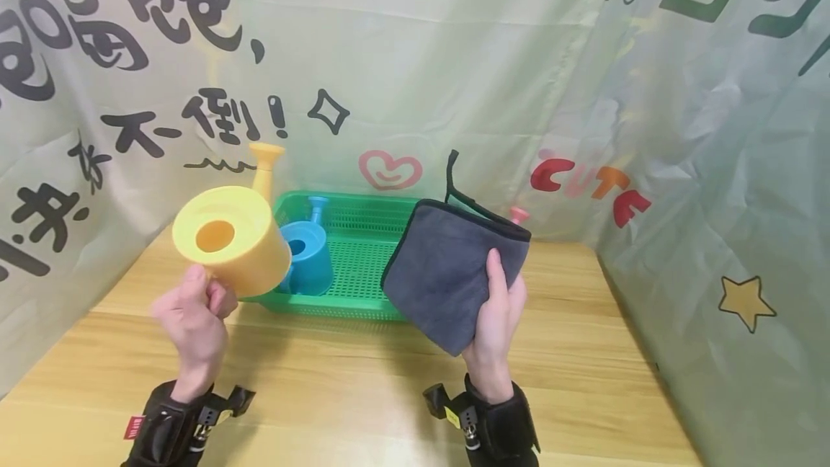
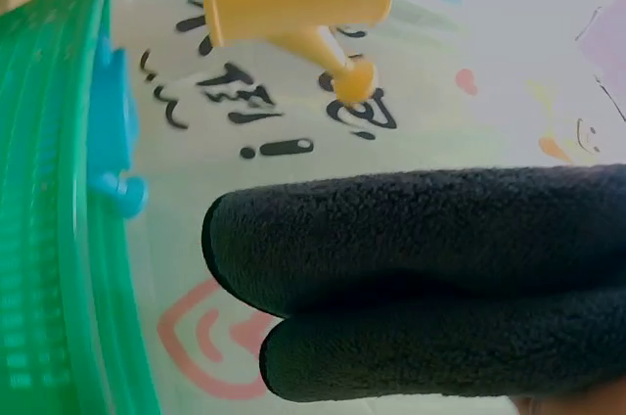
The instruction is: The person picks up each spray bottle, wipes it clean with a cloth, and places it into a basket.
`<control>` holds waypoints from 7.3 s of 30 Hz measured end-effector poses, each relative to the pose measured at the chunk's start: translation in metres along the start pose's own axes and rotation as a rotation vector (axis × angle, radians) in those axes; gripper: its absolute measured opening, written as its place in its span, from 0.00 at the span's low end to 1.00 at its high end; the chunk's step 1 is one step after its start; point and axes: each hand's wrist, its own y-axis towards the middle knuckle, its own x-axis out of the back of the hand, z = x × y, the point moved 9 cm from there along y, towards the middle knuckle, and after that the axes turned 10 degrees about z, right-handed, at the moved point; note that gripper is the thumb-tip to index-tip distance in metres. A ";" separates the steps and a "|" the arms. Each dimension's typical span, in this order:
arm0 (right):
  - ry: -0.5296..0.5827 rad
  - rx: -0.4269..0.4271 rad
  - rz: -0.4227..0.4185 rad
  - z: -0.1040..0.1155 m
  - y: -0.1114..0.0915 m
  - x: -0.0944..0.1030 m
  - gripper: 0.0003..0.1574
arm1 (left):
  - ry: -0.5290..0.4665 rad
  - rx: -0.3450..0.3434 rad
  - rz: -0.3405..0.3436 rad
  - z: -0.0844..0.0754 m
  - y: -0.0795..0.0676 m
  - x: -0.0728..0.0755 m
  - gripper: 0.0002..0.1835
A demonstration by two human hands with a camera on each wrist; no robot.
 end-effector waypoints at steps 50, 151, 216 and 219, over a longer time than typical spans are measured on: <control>0.489 -0.462 0.016 -0.074 -0.032 -0.035 0.19 | -0.287 -0.440 0.447 -0.032 -0.028 -0.129 0.28; -0.822 0.486 0.756 -0.010 -0.033 -0.100 0.24 | -1.483 0.816 0.525 0.037 -0.051 -0.156 0.26; -0.848 0.450 0.719 -0.010 -0.030 -0.099 0.26 | -1.534 0.732 0.544 0.034 -0.046 -0.152 0.26; -0.902 0.451 0.715 -0.010 -0.031 -0.102 0.26 | -1.545 0.724 0.549 0.034 -0.046 -0.153 0.26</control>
